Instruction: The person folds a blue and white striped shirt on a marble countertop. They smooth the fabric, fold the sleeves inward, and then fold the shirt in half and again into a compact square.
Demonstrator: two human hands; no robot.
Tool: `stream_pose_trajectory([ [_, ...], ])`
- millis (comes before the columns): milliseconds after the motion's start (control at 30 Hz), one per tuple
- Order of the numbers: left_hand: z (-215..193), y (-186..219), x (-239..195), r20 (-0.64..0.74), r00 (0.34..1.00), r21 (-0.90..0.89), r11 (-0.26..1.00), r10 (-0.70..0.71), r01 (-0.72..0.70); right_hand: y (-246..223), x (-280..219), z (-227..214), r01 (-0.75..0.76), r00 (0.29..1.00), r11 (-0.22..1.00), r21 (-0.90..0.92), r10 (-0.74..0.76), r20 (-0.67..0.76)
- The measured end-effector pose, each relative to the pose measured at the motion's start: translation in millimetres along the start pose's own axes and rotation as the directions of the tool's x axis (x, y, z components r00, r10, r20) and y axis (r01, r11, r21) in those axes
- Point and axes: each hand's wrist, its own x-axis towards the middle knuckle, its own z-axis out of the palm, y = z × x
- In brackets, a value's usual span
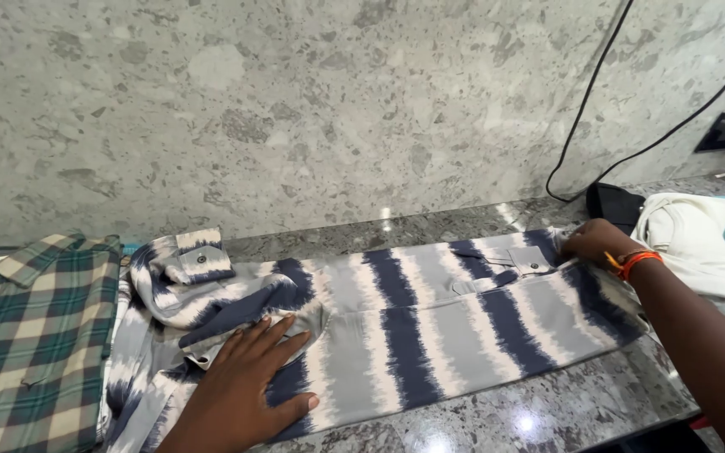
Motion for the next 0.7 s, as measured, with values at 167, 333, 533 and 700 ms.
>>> stream_pose_trajectory([
  [167, -4.2, 3.7, -2.5, 0.026, 1.000, -0.020, 1.000, -0.013, 0.013, 20.4, 34.4, 15.5, 0.072, 0.995, 0.804, 0.590, -0.017, -0.098],
  [333, -6.8, 5.2, -3.3, 0.059, 0.998, 0.018, 1.000, -0.019, 0.018, -21.7, -25.4, -9.3, -0.025, 1.000, 0.507, 0.861, 0.025, 0.014],
  [533, -6.4, 4.6, -1.7, 0.075, 0.997, 0.032, 0.999, -0.034, 0.032, -2.1, 12.8, -10.6, 0.340, 0.921, 0.272, 0.900, -0.288, -0.261],
  [700, -4.4, 3.9, -1.8, 0.085, 0.996, 0.015, 0.999, -0.038, 0.037, -38.1, -26.4, -18.6, 0.412, 0.911, 0.381, 0.828, -0.188, -0.367],
])
